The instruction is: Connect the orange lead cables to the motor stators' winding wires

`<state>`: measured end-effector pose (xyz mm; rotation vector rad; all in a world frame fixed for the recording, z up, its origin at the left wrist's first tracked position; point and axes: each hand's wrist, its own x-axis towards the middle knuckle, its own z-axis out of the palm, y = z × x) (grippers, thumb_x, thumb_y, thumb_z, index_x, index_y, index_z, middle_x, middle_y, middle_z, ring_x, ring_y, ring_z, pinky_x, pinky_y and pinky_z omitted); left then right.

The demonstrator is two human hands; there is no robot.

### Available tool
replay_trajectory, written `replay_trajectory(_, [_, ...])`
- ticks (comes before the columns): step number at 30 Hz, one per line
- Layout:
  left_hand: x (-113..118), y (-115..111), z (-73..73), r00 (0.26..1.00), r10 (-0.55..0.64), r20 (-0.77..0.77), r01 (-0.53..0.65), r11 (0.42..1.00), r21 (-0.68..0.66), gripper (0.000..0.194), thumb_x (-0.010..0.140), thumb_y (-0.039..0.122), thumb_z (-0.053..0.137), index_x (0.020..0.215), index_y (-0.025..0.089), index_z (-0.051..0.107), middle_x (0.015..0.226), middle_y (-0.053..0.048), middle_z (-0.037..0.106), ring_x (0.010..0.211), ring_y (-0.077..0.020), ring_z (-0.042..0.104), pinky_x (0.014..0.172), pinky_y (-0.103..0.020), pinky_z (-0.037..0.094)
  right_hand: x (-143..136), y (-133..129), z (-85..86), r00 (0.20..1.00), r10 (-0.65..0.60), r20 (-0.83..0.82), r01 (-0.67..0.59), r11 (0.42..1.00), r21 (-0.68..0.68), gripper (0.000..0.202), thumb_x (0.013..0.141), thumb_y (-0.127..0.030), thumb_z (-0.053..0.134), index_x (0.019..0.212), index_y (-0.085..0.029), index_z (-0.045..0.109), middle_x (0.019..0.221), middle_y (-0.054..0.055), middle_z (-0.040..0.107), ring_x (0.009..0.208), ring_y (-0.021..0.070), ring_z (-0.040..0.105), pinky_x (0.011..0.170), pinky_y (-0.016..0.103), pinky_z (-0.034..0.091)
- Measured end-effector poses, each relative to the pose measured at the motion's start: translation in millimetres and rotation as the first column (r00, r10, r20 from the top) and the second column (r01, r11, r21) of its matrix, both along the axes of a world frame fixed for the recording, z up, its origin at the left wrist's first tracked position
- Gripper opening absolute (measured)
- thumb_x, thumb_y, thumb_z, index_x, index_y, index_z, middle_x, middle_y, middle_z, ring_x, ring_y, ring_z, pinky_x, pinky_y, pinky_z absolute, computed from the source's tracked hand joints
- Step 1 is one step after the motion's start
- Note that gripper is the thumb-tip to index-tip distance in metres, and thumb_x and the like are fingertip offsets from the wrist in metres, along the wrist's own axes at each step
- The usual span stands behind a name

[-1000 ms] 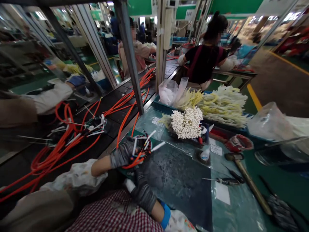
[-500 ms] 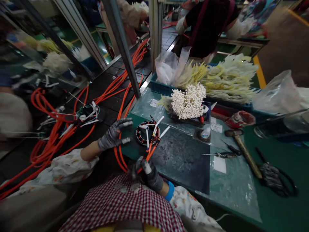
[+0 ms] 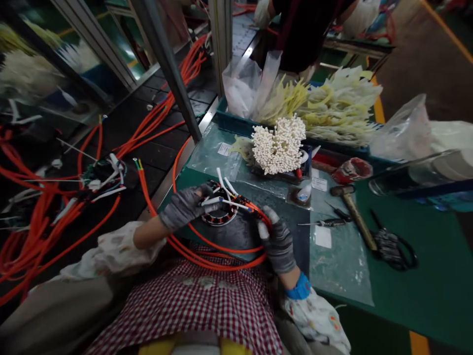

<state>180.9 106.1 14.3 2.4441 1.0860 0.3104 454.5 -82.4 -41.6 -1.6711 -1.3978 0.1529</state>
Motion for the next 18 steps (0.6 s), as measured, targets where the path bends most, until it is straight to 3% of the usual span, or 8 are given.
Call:
replay_trajectory(3, [-6,-28,-7.0,0.997,0.072,0.025,-0.074,0.993,0.090,0.035,0.113,0.050,0.069,0.125,0.020,0.083,0.141,-0.017,0.079,0.124,-0.0365,0.076,0.104,-0.051,0.064,3,18,3.5,0.955,0.036,0.293,-0.070,0.992,0.107,0.036,0.107,-0.021,0.065,0.140,-0.031,0.076,0.130,0.011,0.081,0.110,0.0280,0.081,0.092,0.044,0.072])
replay_trajectory(6, [-4,-33,-12.4,0.996,0.028,0.080,-0.039,0.990,0.139,0.030,0.116,0.043,0.063,0.126,0.026,0.086,0.132,-0.011,0.082,0.125,-0.0345,0.072,0.110,-0.054,0.060,6,32,24.6,0.884,0.033,0.466,-0.144,0.968,0.206,0.043,0.105,-0.012,0.066,0.143,-0.032,0.072,0.125,0.009,0.082,0.111,0.0272,0.082,0.095,0.045,0.072])
replay_trajectory(9, [-2,-22,-13.0,0.988,-0.089,0.127,0.075,0.991,0.107,0.029,0.117,0.041,0.061,0.131,0.032,0.084,0.119,-0.005,0.086,0.124,-0.0303,0.073,0.115,-0.051,0.058,12,37,50.2,0.865,0.140,0.482,-0.265,0.943,0.203,0.049,0.107,-0.008,0.063,0.149,-0.032,0.069,0.121,0.007,0.084,0.107,0.0248,0.084,0.090,0.039,0.074])
replay_trajectory(12, [-3,-5,-4.7,0.944,-0.270,0.190,0.266,0.963,0.045,0.038,0.120,0.039,0.050,0.135,0.024,0.081,0.122,-0.009,0.085,0.121,-0.0293,0.075,0.116,-0.048,0.058,22,40,67.3,0.847,0.300,0.440,-0.369,0.926,0.081,0.047,0.111,-0.012,0.062,0.154,-0.031,0.068,0.130,0.009,0.084,0.109,0.0240,0.086,0.087,0.035,0.074])
replay_trajectory(15, [1,5,8.9,0.896,-0.398,0.198,0.406,0.914,0.000,0.041,0.120,0.037,0.045,0.129,0.017,0.080,0.123,-0.014,0.082,0.114,-0.0284,0.075,0.110,-0.045,0.060,33,43,73.1,0.832,0.339,0.439,-0.380,0.925,0.007,0.048,0.111,-0.015,0.062,0.155,-0.033,0.070,0.131,0.009,0.084,0.107,0.0243,0.086,0.086,0.034,0.074])
replay_trajectory(18, [10,1,20.3,0.896,-0.415,0.157,0.413,0.910,0.043,0.042,0.118,0.036,0.042,0.117,0.016,0.079,0.113,-0.014,0.080,0.107,-0.0282,0.073,0.107,-0.046,0.060,41,44,73.9,0.812,0.330,0.482,-0.354,0.934,-0.044,0.048,0.110,-0.014,0.063,0.152,-0.033,0.073,0.133,0.009,0.084,0.102,0.0238,0.086,0.082,0.032,0.073])
